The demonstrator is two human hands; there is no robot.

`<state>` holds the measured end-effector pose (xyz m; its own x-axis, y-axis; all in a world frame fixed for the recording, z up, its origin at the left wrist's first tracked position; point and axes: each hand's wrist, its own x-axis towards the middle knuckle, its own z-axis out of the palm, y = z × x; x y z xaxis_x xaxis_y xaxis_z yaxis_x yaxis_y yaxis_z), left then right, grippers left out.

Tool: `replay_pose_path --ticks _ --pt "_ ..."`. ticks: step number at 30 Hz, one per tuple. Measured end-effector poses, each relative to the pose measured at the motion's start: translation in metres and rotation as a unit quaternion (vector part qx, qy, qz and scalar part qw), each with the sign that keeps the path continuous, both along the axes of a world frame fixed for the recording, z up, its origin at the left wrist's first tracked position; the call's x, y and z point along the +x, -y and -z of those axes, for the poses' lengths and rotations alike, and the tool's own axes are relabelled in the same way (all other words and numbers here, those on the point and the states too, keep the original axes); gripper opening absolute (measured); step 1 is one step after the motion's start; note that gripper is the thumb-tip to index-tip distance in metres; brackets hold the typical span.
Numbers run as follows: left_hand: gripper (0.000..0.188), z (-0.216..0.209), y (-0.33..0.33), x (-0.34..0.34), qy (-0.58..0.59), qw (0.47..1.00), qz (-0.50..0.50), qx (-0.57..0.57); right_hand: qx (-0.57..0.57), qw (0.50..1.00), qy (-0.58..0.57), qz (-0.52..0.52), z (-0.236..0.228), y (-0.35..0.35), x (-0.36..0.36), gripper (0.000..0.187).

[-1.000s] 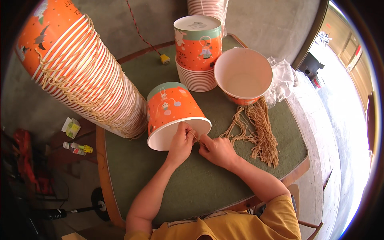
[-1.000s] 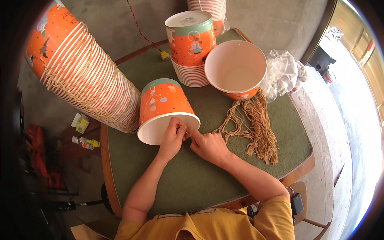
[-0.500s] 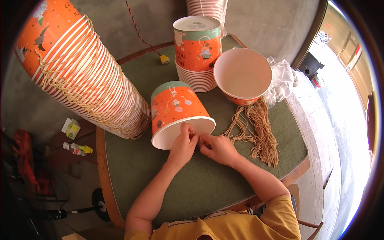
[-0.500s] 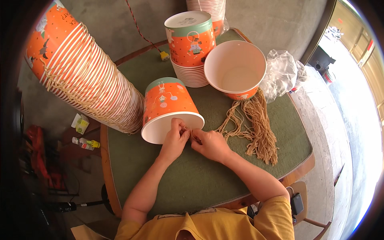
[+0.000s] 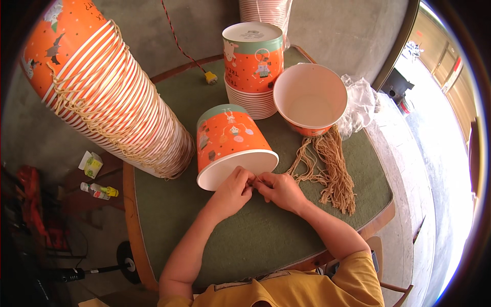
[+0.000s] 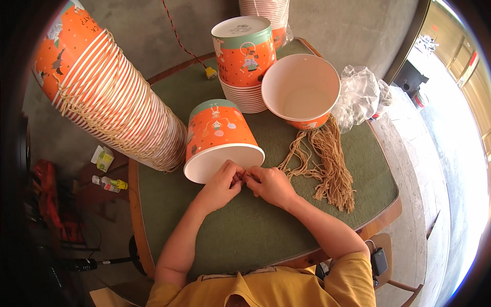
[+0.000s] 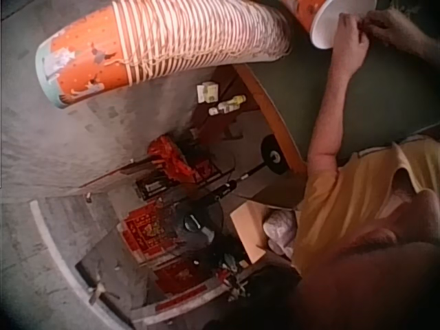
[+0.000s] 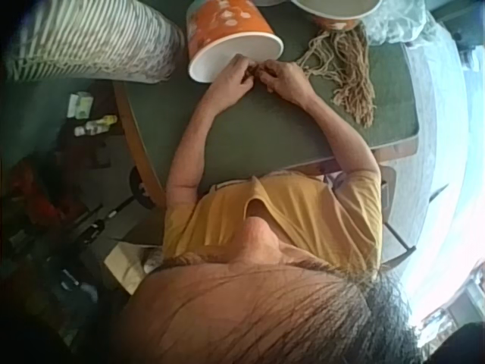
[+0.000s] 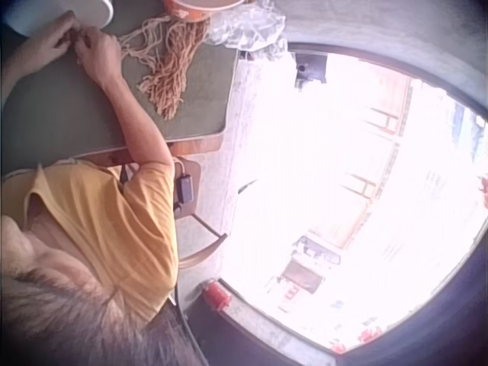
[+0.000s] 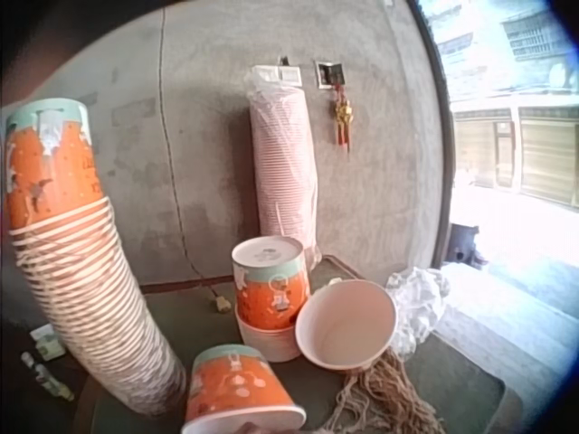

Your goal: The person ties twine around the rim of orange paper cups. They take a cup from a stack, thread the twine through pre-punched holes on opposite sides of the rim, and tie a knot to secure it. The person repeats this process for multiple cups, stacking the finished ones on the table.

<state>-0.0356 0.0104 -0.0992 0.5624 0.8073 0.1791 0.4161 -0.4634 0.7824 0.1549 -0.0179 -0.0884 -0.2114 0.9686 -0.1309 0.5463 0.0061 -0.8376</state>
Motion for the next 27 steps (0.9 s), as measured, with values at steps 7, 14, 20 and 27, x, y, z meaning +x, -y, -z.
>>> replay_pose_path --ticks 7,14,20,27 --pt "0.016 0.007 0.004 0.005 -0.026 0.994 -0.039 0.095 -0.029 0.998 -0.047 0.017 -0.008 -0.001 0.003 0.024" --pt "0.013 0.007 -0.008 -0.004 0.062 0.997 -0.038 -0.041 -0.025 0.999 0.023 -0.001 -0.027 0.018 0.05 0.026" --pt "0.011 0.001 -0.015 -0.009 0.087 0.971 -0.036 -0.22 -0.06 0.993 0.098 -0.005 -0.035 0.043 0.073 0.026" --pt "0.013 0.001 -0.015 -0.009 0.089 0.972 -0.049 -0.214 0.337 0.91 0.233 -0.062 -0.042 0.046 0.068 0.028"
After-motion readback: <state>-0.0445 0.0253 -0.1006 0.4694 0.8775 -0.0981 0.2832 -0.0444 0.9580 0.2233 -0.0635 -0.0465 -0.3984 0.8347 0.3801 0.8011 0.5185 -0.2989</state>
